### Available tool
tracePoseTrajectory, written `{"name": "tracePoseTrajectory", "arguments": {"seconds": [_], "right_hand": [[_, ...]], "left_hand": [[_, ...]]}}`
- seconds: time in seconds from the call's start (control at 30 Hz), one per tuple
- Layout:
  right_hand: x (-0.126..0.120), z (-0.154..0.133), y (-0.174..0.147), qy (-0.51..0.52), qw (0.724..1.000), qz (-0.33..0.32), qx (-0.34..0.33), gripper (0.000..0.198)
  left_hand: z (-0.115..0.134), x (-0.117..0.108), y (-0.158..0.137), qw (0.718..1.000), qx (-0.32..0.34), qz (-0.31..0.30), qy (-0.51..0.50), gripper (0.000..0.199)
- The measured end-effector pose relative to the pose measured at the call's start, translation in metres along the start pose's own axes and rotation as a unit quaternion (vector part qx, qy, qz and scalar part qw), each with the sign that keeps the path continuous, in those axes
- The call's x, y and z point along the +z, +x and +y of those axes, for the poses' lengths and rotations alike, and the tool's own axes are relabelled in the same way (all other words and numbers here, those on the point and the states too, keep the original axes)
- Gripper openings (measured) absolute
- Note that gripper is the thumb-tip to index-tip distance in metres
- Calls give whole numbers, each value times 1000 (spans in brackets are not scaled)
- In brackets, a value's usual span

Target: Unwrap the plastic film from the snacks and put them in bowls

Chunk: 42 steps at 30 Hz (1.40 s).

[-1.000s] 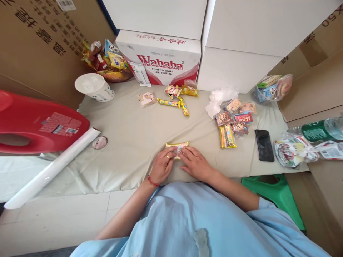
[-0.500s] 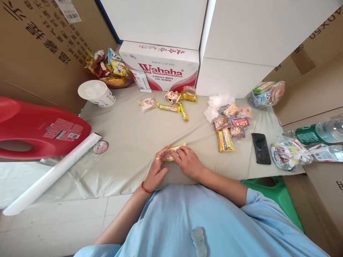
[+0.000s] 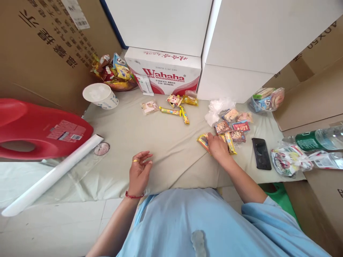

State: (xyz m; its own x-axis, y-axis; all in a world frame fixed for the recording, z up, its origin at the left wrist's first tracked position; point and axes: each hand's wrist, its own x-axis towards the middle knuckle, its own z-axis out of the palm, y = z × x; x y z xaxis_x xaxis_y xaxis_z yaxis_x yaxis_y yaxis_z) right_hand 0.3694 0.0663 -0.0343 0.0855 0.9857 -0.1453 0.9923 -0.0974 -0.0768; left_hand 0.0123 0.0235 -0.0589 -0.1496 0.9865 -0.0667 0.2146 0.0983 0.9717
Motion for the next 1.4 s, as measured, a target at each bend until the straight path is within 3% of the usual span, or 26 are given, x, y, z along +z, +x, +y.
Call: {"name": "tracePoseTrajectory", "arguments": {"seconds": [0.07, 0.17, 0.23, 0.27, 0.33, 0.4, 0.5, 0.57, 0.67, 0.8, 0.9, 1.0, 1.1, 1.17, 1.27, 1.4], "right_hand": [[6, -1, -4, -25, 998, 52, -36, 33], [9, 0, -9, 11, 984, 161, -76, 32], [6, 1, -12, 58, 965, 242, -86, 32], [4, 2, -15, 84, 953, 275, -90, 33], [-2, 4, -25, 135, 931, 323, -105, 34], [-5, 6, -42, 174, 917, 338, -123, 31], [0, 13, -73, 193, 917, 321, -138, 25], [9, 21, -94, 193, 922, 311, -128, 24], [20, 33, -117, 198, 926, 308, -90, 23], [14, 40, -128, 211, 927, 308, -30, 22], [-4, 29, -118, 229, 919, 318, -38, 22], [-28, -4, -97, 267, 905, 310, -121, 24], [-45, -53, -70, 275, 882, 213, -317, 26], [-50, -84, -52, 190, 876, 86, -434, 26], [-51, -118, -32, 63, 899, -41, -432, 24], [-45, -142, -19, 22, 895, -114, -430, 22]], "left_hand": [[-4, -4, 5, 997, 17, 31, 64, 33], [0, -9, 35, 976, 113, 57, 175, 27], [10, -14, 73, 946, 175, 69, 263, 25], [17, -18, 96, 927, 189, 78, 316, 25], [33, -28, 148, 913, 193, 103, 345, 29], [50, -40, 199, 903, 191, 129, 363, 37], [69, -59, 258, 893, 162, 159, 388, 39], [76, -71, 281, 893, 130, 156, 401, 33], [79, -81, 292, 897, 101, 125, 411, 26], [73, -77, 261, 890, 130, 75, 431, 33], [61, -61, 194, 874, 191, 14, 447, 37], [48, -36, 101, 788, 365, -160, 469, 35], [42, -6, 21, 736, 446, -245, 446, 32], [42, 11, -9, 740, 459, -242, 428, 31], [40, 20, -20, 761, 469, -197, 403, 27], [28, 15, -14, 788, 477, -131, 366, 29]]}}
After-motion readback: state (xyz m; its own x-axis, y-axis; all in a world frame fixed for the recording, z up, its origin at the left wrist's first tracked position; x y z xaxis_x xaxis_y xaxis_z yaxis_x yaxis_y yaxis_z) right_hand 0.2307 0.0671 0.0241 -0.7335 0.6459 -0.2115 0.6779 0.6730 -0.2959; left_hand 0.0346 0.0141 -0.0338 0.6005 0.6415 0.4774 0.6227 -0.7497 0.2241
